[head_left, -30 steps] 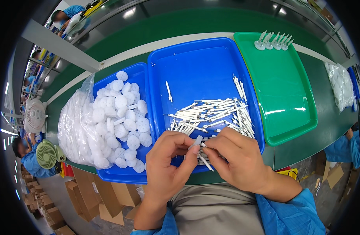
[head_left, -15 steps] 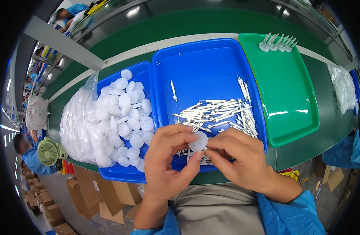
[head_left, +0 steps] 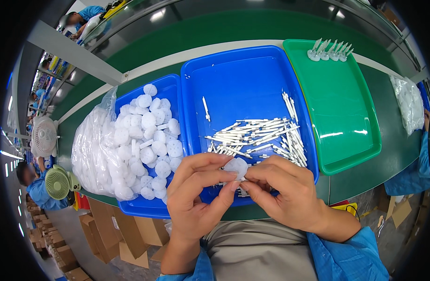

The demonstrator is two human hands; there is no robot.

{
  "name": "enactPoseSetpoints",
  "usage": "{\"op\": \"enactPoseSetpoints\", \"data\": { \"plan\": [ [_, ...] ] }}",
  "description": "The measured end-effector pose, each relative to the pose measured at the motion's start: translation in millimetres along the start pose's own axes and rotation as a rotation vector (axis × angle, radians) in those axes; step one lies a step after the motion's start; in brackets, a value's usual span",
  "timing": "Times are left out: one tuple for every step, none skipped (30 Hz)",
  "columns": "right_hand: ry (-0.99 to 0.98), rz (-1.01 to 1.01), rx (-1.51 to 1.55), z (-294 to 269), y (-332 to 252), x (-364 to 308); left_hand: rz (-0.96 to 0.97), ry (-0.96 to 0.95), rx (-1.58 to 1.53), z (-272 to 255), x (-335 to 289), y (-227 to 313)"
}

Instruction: The person repeatedly picks a white plastic cap from a blue bin and a white plastic rod from another blue bin, then inserts the rod into the cap to form an assembled unit. The completed units are placed upright in a green tray. The process is repeated continuously throughout the clip.

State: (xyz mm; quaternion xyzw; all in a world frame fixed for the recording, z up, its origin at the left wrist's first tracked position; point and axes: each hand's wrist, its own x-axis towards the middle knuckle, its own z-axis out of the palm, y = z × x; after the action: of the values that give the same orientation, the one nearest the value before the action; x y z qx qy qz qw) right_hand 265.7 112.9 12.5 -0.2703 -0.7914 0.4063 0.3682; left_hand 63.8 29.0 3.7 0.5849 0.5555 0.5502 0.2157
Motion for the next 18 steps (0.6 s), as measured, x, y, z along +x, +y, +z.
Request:
{"op": "enactPoseSetpoints", "data": {
  "plan": [
    [0.003,0.001,0.006,-0.2,-0.4,0.2,-0.036,0.003,-0.025,0.0,-1.1,0.8],
    [0.005,0.001,0.012,-0.4,-1.2,0.6,-0.071,0.006,-0.051,0.1,-2.8,2.1],
    [0.006,0.002,0.017,-0.4,-1.4,0.7,-0.108,0.011,-0.078,1.0,-3.5,3.3],
    [0.007,0.001,0.022,0.1,-1.6,0.9,-0.193,0.072,-0.189,5.2,-1.9,8.3],
    [0.007,0.0,0.027,0.8,-1.9,1.5,-0.279,0.133,-0.301,12.1,2.1,17.7],
    [0.009,0.001,0.031,0.8,-2.4,1.7,-0.364,0.193,-0.414,16.3,4.4,22.9],
    [0.006,0.002,0.029,0.6,-2.7,2.2,-0.36,0.161,-0.41,15.7,4.2,22.5],
    [0.002,0.003,0.026,0.3,-2.9,2.8,-0.356,0.129,-0.406,13.4,3.6,21.4],
    [0.0,0.005,0.024,0.0,-3.1,2.8,-0.336,0.092,-0.385,10.7,3.1,19.4],
    [-0.007,0.012,0.024,-0.7,-3.1,2.4,-0.313,0.055,-0.364,8.1,2.9,17.2],
    [-0.015,0.018,0.023,-1.6,-2.8,1.8,-0.274,0.013,-0.326,5.6,2.6,13.9],
    [-0.026,0.024,0.025,-1.6,-2.1,1.0,-0.237,-0.025,-0.286,3.7,1.3,11.5],
    [-0.052,0.051,0.011,-3.9,-2.2,1.9,-0.21,-0.021,-0.214,3.3,1.6,10.1],
    [-0.078,0.078,-0.003,-8.9,-2.9,5.0,-0.182,-0.017,-0.142,3.3,3.4,8.4],
    [-0.108,0.103,-0.013,-13.9,-3.1,8.2,-0.156,-0.011,-0.067,2.8,3.9,7.5],
    [-0.138,0.055,-0.177,-20.1,-2.4,11.1,-0.168,0.016,-0.051,2.8,3.6,7.6],
    [-0.168,0.006,-0.341,-27.1,-1.1,13.8,-0.181,0.043,-0.036,3.2,3.2,8.4],
    [-0.191,-0.041,-0.51,-32.5,-0.6,14.5,-0.188,0.065,-0.025,4.1,4.3,9.0]
  ]
}}
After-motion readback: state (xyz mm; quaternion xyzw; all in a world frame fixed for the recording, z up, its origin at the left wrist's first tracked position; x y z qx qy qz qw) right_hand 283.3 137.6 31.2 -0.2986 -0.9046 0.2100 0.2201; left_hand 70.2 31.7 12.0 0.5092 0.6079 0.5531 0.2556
